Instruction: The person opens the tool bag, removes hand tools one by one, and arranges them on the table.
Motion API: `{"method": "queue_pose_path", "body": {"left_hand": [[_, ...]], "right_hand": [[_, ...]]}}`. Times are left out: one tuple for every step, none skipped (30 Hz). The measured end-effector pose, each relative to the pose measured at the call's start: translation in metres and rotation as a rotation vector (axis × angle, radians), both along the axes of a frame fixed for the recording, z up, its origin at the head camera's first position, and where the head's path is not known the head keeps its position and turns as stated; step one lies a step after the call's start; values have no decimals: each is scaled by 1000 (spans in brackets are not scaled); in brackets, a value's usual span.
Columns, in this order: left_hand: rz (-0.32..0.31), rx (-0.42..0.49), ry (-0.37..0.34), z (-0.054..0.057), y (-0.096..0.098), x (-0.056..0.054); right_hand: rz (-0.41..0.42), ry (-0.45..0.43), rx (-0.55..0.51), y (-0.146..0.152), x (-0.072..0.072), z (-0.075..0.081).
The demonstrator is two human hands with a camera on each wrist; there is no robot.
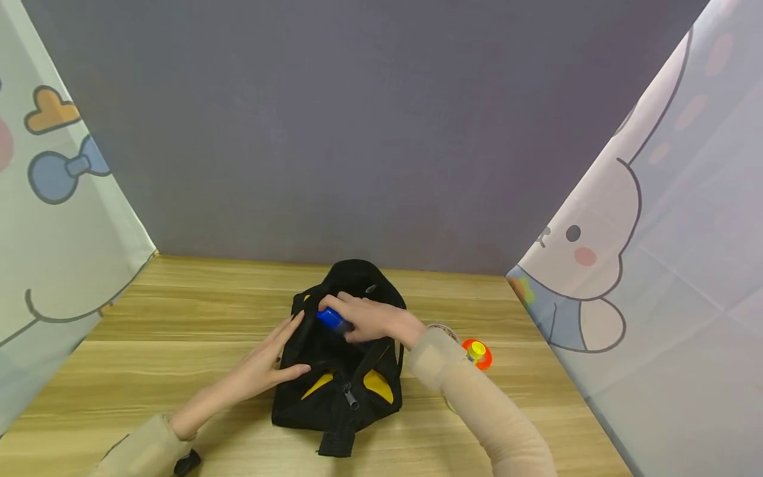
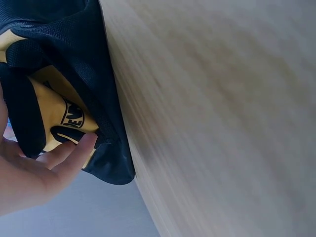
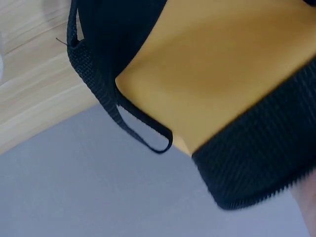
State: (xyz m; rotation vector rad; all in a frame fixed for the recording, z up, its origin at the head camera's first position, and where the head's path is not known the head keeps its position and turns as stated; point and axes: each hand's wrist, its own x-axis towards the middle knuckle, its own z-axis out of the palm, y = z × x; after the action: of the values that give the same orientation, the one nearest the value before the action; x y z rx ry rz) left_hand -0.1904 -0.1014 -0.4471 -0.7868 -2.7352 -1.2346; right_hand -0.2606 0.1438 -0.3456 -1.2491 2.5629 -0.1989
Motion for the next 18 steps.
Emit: {"method": "queue_pose_path", "body": {"left_hand": [[0,1,3,0,0,0],[1,1,5,0,0,0],[2,0,6,0,0,0],[2,-1,6,0,0,0],[3,-1,2,0,0,0],[4,-2,2,-1,0,0],[5,-3,2,0,0,0],[6,-6,4,0,0,0],[7,-9,5,0,0,0],[6,-11,7,0,0,0],[7,-14,9,1,0,0],[7,-16,14,1,0,0],[7,-18,14,1,1,0],[7,-19,13,1,1,0],[7,-20,11,1,1,0],[7,-19,9,1,2,0],[7,-18,8,1,2,0],[7,-17,8,1,2,0]], "right_hand": [[-2,10,-23,2,0,2],[-3,22,-46,3,0,3],[-6,33,-70,4,-1,5],[-10,43,-98,6,-1,6],[-15,54,-121,7,-1,8],[-18,65,-147,8,-1,10],[-21,80,-171,10,-1,11],[-21,95,-192,11,-1,12],[-22,112,-212,12,-1,13],[-24,127,-230,13,0,14],[-23,147,-244,14,0,15],[-26,163,-261,15,1,16],[-31,177,-279,16,2,16],[-34,189,-299,17,2,17],[-41,197,-323,18,3,18],[-50,206,-346,18,4,19],[-61,214,-372,18,4,19],[-74,214,-398,19,5,20]]}}
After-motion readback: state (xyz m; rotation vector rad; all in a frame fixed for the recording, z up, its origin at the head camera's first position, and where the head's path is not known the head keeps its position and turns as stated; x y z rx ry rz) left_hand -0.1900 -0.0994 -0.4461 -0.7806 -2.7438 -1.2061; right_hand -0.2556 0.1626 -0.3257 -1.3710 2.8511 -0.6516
